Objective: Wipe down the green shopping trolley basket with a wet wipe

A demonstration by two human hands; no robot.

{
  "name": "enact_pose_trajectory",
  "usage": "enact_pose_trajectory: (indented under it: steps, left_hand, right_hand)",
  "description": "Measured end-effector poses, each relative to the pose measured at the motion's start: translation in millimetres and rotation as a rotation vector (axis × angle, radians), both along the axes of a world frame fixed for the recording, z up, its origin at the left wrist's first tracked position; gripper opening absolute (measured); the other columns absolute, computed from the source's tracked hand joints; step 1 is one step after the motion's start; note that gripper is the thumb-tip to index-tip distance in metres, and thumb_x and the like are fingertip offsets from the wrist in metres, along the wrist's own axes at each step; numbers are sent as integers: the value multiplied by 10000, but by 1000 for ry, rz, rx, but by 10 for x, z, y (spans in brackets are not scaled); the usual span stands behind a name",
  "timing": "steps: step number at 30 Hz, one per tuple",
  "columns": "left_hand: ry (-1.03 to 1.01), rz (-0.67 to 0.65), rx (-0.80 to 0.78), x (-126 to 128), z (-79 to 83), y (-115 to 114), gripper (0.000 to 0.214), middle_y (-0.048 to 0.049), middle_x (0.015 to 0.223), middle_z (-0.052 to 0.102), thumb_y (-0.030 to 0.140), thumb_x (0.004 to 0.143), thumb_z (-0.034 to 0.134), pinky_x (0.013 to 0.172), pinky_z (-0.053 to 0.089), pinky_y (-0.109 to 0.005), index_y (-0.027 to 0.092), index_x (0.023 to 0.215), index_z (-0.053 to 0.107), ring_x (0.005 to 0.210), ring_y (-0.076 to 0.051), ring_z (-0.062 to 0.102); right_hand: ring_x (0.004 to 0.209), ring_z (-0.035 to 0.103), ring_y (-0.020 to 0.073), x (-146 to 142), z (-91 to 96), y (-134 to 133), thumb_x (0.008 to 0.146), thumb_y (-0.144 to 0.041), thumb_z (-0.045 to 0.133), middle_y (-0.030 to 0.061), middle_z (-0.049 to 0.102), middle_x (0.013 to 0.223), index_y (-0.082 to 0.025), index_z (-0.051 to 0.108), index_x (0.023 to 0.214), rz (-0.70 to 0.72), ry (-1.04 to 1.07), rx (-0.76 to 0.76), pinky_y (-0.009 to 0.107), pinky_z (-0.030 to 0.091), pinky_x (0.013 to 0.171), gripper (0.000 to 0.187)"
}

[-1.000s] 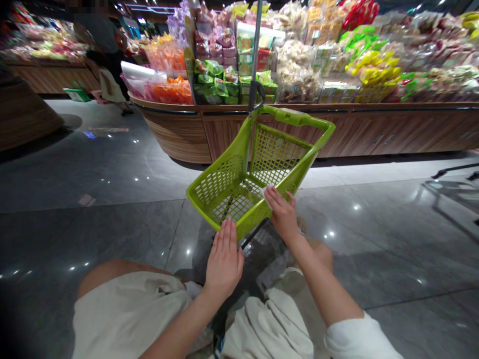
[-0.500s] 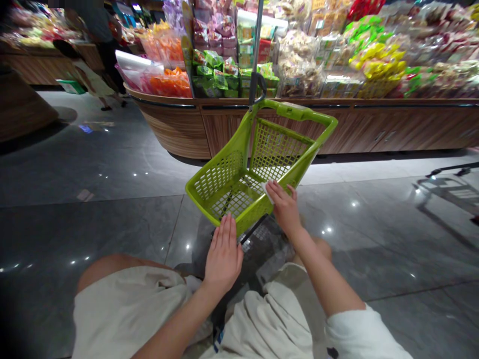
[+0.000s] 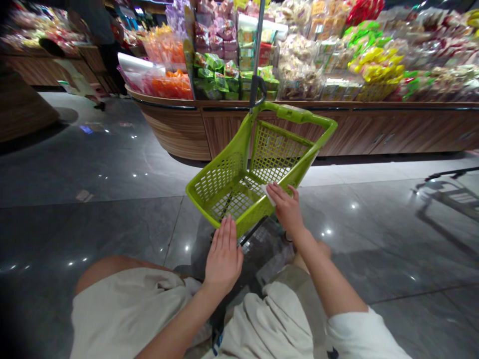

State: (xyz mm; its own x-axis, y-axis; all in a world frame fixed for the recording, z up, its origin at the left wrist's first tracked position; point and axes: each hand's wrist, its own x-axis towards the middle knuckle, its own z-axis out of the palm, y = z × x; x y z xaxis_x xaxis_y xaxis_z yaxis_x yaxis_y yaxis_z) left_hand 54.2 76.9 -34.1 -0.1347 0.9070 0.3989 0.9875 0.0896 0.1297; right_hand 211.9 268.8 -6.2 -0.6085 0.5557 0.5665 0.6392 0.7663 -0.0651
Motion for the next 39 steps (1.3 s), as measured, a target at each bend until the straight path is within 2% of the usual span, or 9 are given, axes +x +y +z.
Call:
enact_pose_trajectory:
  steps: [7, 10, 14, 17, 22, 25, 30, 34, 39]
  left_hand:
    - [0, 9, 4, -5, -17, -9, 828, -184, 1620, 280, 177, 908, 454, 1224, 300, -447, 32, 1565, -28, 1520, -281, 223]
    - [5, -5, 1, -35, 3, -24, 831, -186, 1624, 266, 182, 917, 450, 1220, 307, -447, 36, 1562, -52, 1521, -277, 221]
    - [8, -10, 4, -36, 16, -20, 831, -190, 1627, 251, 185, 924, 446, 1212, 319, -453, 40, 1559, -70, 1519, -284, 229]
    - [1, -4, 13, -9, -1, -5, 833, -197, 1626, 251, 188, 921, 451, 1213, 319, -455, 33, 1559, -62, 1516, -291, 235]
    - [-18, 11, 18, -7, -27, -8, 834, -187, 1621, 278, 169, 906, 452, 1219, 306, -455, 41, 1565, -43, 1519, -282, 227]
    - [-23, -6, 10, -34, -13, -24, 819, -175, 1628, 264, 172, 913, 439, 1218, 305, -448, 56, 1569, -37, 1521, -274, 222]
    - [-22, -17, 6, -33, 6, -20, 808, -188, 1629, 244, 184, 921, 443, 1222, 293, -446, 40, 1569, -17, 1524, -275, 214]
    - [-24, 8, 17, 0, -19, -8, 818, -190, 1626, 258, 202, 916, 462, 1227, 288, -447, 34, 1569, -1, 1522, -283, 213]
    - [-25, 16, 18, -24, -21, -23, 807, -176, 1619, 289, 187, 908, 454, 1232, 285, -432, 46, 1573, 20, 1518, -268, 229]
  right_hand:
    - [1412, 453, 159, -393, -79, -890, 854, 7, 367, 64, 558, 1463, -216, 424, 1477, 309, -100, -7, 406, 239, 1174, 664]
    - [1379, 494, 155, -226, -24, -588, 854, 23, 357, 59, 572, 1451, -232, 443, 1459, 315, -100, -6, 423, 201, 1188, 662]
    - [1343, 538, 197, 9, 38, -14, 811, 52, 386, 68, 604, 1417, -236, 501, 1409, 43, -8, 26, 459, 200, 1171, 674]
    - [1358, 523, 213, -116, 27, -150, 808, 48, 396, 76, 607, 1414, -219, 519, 1391, -38, -3, 3, 467, 214, 1161, 652]
    - [1412, 453, 160, -424, -18, -814, 834, 13, 399, 65, 563, 1460, -202, 489, 1420, 307, -148, -27, 403, 233, 1175, 631]
    - [1389, 481, 150, -283, 24, -611, 829, 19, 387, 51, 574, 1450, -235, 473, 1433, 340, -163, -40, 421, 212, 1186, 661]
    - [1344, 537, 202, -19, 74, 2, 793, 36, 395, 71, 598, 1423, -236, 515, 1397, -10, -14, -26, 483, 211, 1167, 673]
    - [1384, 492, 202, -301, -13, -469, 778, 44, 394, 88, 575, 1446, -212, 491, 1421, -61, 5, -40, 455, 242, 1154, 699]
    - [1409, 455, 148, -455, -61, -919, 829, 15, 378, 57, 553, 1469, -224, 456, 1448, 285, -99, -50, 409, 194, 1191, 668]
